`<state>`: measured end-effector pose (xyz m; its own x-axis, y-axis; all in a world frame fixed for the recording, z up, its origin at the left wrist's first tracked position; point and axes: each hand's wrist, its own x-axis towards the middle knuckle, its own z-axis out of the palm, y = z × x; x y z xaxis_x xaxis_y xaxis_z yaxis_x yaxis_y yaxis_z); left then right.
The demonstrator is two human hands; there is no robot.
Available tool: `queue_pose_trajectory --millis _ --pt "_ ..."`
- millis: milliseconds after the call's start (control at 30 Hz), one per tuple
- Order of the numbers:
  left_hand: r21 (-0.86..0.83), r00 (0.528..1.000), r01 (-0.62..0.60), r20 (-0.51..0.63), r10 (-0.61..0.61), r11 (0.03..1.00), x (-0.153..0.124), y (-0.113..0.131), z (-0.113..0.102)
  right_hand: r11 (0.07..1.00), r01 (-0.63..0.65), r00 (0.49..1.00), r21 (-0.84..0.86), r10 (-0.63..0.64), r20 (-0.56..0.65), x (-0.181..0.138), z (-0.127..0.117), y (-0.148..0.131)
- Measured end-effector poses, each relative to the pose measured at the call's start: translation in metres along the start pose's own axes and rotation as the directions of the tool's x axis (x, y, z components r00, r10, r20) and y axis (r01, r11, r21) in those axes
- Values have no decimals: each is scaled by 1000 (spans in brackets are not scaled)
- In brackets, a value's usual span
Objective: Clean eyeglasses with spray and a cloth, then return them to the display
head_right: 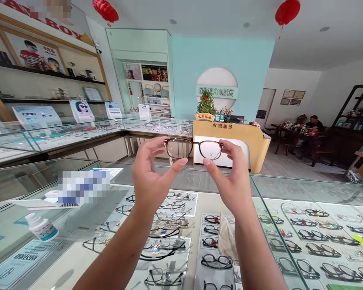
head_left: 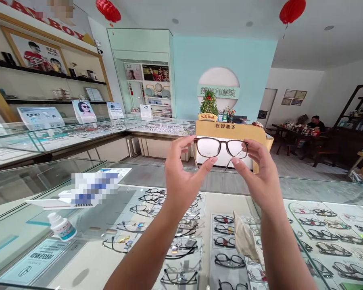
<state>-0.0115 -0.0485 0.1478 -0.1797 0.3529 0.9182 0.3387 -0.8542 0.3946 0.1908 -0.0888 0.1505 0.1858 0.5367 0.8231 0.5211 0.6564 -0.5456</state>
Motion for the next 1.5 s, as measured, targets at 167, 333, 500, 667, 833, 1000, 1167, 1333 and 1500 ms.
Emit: queue_pose_trajectory --millis 167,333,500,667,833,1000,1167,1333,1500 --pt "77 998 -49 -40 53 996 0 5 0 997 10 999 -73 -12 -32 0 0 -5" --pt "55 999 -26 -27 27 998 0 5 1 996 -46 994 -77 38 -99 -3 2 -10" --pt "32 1000 14 -13 -13 999 -1 5 3 995 -61 990 -81 49 -133 -4 2 -11" --pt "-3 997 75 14 -75 997 0 3 5 992 -3 987 -125 -17 -160 -3 3 -9" --pt "-14 984 167 61 -166 986 4 -5 6 983 41 987 -178 -67 -144 -3 5 -8" --pt "-4 974 203 100 -201 979 6 -8 5 969 70 984 -236 -106 -146 -3 4 -12" --pt "15 973 208 101 -208 978 6 -8 5 969 82 983 -231 -117 -143 -2 3 -11" --pt "27 973 203 110 -204 979 6 -8 5 962 92 981 -256 -131 -141 -2 3 -11" --pt "35 971 205 120 -208 978 7 -8 5 959 97 979 -267 -140 -150 -2 3 -12"
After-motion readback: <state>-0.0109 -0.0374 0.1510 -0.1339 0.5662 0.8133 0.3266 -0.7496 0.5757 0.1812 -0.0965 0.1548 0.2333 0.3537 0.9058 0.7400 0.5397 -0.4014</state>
